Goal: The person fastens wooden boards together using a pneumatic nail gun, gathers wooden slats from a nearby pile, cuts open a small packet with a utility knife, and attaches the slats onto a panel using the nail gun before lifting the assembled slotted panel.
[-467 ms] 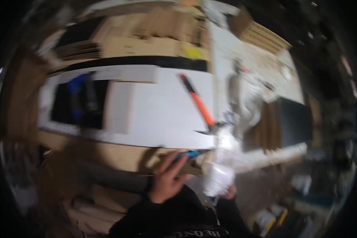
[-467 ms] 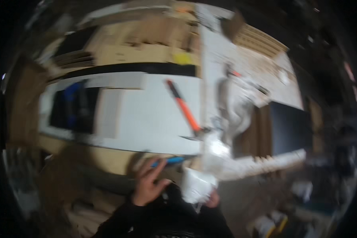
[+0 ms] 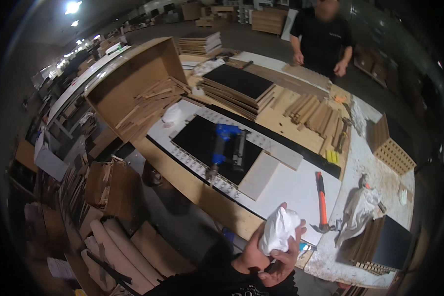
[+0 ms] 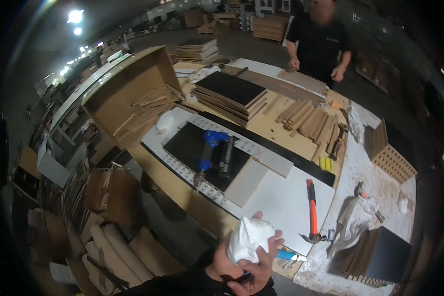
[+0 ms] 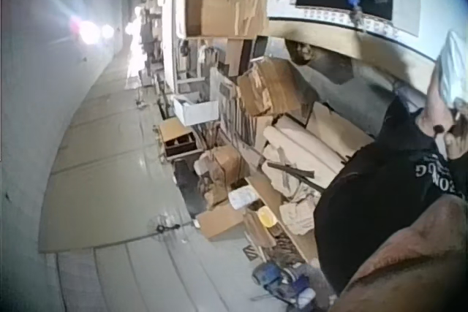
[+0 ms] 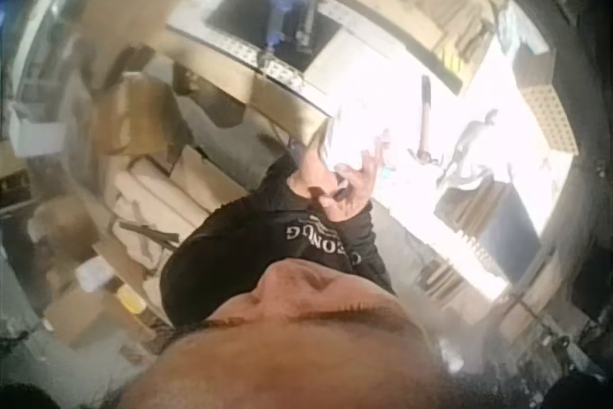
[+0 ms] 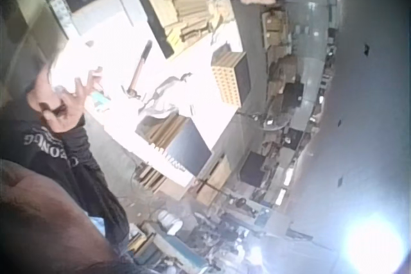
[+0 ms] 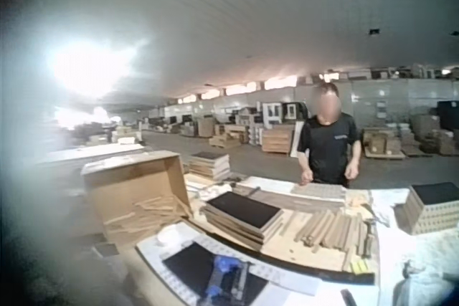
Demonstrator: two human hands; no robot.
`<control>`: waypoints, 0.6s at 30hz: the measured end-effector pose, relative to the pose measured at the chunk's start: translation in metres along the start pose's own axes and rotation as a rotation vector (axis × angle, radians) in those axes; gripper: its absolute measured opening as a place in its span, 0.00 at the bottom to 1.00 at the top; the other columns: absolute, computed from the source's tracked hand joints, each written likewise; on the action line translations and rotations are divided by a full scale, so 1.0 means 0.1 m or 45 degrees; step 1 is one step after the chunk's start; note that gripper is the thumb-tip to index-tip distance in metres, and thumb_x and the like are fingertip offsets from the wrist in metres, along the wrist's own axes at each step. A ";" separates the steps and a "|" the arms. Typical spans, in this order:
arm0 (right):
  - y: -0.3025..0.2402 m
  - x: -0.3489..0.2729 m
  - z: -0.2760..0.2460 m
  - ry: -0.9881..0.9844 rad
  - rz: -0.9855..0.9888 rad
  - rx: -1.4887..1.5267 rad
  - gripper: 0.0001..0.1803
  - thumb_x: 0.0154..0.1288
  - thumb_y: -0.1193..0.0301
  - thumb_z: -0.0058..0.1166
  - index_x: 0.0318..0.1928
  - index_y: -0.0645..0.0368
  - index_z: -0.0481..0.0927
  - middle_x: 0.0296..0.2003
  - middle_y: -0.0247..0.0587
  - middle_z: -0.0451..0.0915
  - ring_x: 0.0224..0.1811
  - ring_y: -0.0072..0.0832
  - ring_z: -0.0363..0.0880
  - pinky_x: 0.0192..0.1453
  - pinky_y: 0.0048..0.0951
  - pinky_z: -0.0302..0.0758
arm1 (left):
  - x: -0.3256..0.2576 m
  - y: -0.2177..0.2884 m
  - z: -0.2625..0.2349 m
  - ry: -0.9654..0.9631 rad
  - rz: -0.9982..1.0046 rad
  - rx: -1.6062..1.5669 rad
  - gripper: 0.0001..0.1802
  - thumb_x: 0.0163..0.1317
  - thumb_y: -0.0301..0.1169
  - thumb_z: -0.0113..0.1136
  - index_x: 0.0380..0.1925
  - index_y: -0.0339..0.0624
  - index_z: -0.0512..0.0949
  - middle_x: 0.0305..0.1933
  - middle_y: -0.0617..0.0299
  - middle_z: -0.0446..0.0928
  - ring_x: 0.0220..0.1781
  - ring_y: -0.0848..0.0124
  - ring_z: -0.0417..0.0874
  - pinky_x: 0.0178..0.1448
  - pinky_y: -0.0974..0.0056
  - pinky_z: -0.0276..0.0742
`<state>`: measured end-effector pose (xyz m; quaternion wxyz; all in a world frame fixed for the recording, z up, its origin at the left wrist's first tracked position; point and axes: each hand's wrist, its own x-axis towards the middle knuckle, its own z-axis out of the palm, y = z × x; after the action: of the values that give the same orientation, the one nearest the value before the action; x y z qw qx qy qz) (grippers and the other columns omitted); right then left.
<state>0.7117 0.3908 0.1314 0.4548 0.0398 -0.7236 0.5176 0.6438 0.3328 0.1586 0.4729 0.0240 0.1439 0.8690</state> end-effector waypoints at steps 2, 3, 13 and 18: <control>0.03 0.11 0.27 -0.097 -0.148 -0.097 0.25 0.50 0.50 0.58 0.44 0.53 0.73 0.58 0.49 0.61 0.67 0.56 0.46 0.67 0.57 0.44 | -0.03 0.44 -0.02 0.015 0.062 0.062 0.38 0.60 0.53 0.38 0.66 0.47 0.48 0.63 0.41 0.58 0.66 0.45 0.56 0.67 0.50 0.54; 0.08 0.05 0.42 -0.008 -0.183 0.000 0.24 0.51 0.52 0.56 0.43 0.54 0.73 0.57 0.50 0.63 0.66 0.55 0.49 0.66 0.54 0.47 | -0.04 0.67 -0.05 -0.126 0.132 0.013 0.42 0.56 0.53 0.46 0.66 0.47 0.47 0.60 0.42 0.62 0.62 0.46 0.63 0.63 0.50 0.61; 1.12 1.53 3.27 -0.817 0.000 -0.026 0.11 0.52 0.73 0.53 0.39 0.60 0.77 0.39 0.45 0.77 0.36 0.42 0.77 0.43 0.31 0.72 | -0.89 3.05 -1.62 -0.140 0.590 -0.237 0.40 0.51 0.53 0.58 0.62 0.57 0.55 0.55 0.48 0.64 0.47 0.54 0.72 0.43 0.50 0.76; 2.68 1.98 5.47 -1.202 -0.477 -0.617 0.15 0.52 0.72 0.51 0.43 0.52 0.77 0.44 0.40 0.75 0.47 0.38 0.74 0.50 0.36 0.71 | -1.33 3.95 -2.23 0.022 0.762 -0.330 0.34 0.53 0.53 0.56 0.57 0.57 0.58 0.50 0.47 0.68 0.41 0.55 0.72 0.29 0.59 0.73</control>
<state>0.1173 0.1671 0.0509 0.1619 0.2892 -0.9275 0.1731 0.3558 -0.0297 0.0653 0.1942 -0.0025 0.0226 0.9807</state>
